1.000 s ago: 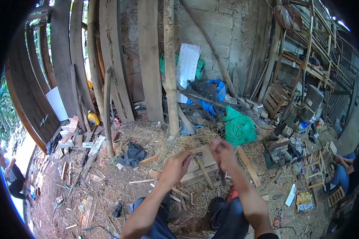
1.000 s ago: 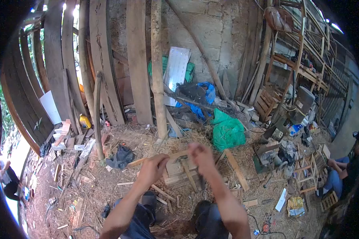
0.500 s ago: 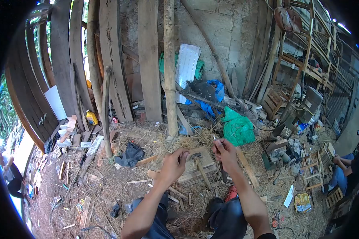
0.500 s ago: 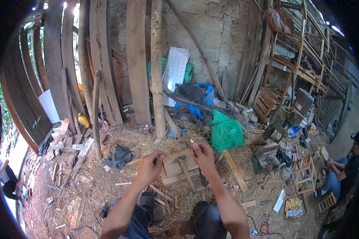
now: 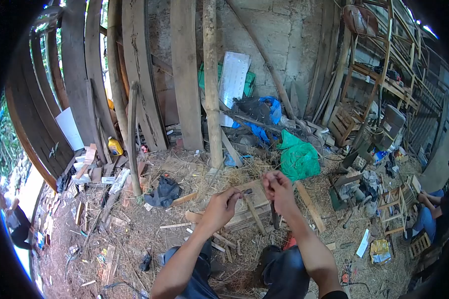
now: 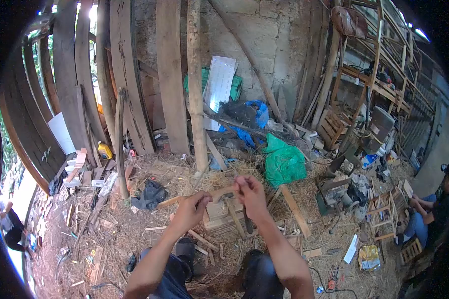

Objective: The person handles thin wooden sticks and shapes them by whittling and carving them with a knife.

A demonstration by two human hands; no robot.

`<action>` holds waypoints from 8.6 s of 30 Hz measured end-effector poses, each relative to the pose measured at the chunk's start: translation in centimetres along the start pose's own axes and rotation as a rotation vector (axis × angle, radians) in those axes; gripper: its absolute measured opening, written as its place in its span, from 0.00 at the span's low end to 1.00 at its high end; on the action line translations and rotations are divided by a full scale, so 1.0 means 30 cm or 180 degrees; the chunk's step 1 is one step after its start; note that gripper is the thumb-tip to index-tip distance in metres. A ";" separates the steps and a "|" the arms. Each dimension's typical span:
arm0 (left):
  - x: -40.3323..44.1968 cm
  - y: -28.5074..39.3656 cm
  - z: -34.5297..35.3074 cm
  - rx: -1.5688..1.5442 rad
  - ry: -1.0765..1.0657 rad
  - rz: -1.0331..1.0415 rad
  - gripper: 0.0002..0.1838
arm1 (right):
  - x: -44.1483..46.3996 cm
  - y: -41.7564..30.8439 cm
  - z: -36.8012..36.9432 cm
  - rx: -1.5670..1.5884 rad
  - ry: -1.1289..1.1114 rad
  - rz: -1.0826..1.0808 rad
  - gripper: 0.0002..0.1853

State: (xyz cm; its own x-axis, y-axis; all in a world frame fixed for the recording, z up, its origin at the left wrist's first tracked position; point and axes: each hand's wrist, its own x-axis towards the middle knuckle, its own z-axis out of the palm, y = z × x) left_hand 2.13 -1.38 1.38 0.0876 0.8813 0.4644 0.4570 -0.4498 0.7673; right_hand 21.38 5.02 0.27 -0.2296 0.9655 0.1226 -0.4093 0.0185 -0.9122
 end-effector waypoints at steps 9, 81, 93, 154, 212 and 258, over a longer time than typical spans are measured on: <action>0.006 -0.014 0.031 0.0143 0.0230 0.0137 0.05 | -0.048 0.055 0.086 -0.0213 -0.0580 0.0419 0.08; 0.115 -0.236 -0.096 -0.2307 0.2001 -0.0460 0.10 | -0.024 0.068 -0.102 -0.3546 -0.1161 -0.0219 0.10; 0.072 -0.329 -0.166 -0.1369 0.1012 -0.0683 0.11 | 0.011 0.010 -0.165 -0.2918 0.0210 -0.0907 0.05; 0.014 -0.080 0.030 -0.1689 -0.0700 -0.0847 0.07 | 0.040 -0.036 -0.162 -0.0003 0.0524 0.0034 0.09; 0.004 -0.124 0.027 -0.0210 -0.0303 -0.0064 0.09 | 0.024 -0.039 -0.419 0.0196 0.1777 -0.0242 0.10; 0.026 -0.103 0.059 -0.0443 -0.0267 -0.0240 0.05 | -0.005 -0.009 -0.055 -0.0410 0.0395 -0.0285 0.09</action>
State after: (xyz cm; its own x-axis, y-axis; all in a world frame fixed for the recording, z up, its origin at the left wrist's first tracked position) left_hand 2.34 0.94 -1.42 0.1339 0.9197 0.3691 0.3388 -0.3925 0.8551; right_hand 22.99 5.31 -0.14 -0.0835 0.9830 0.1636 -0.3050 0.1311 -0.9433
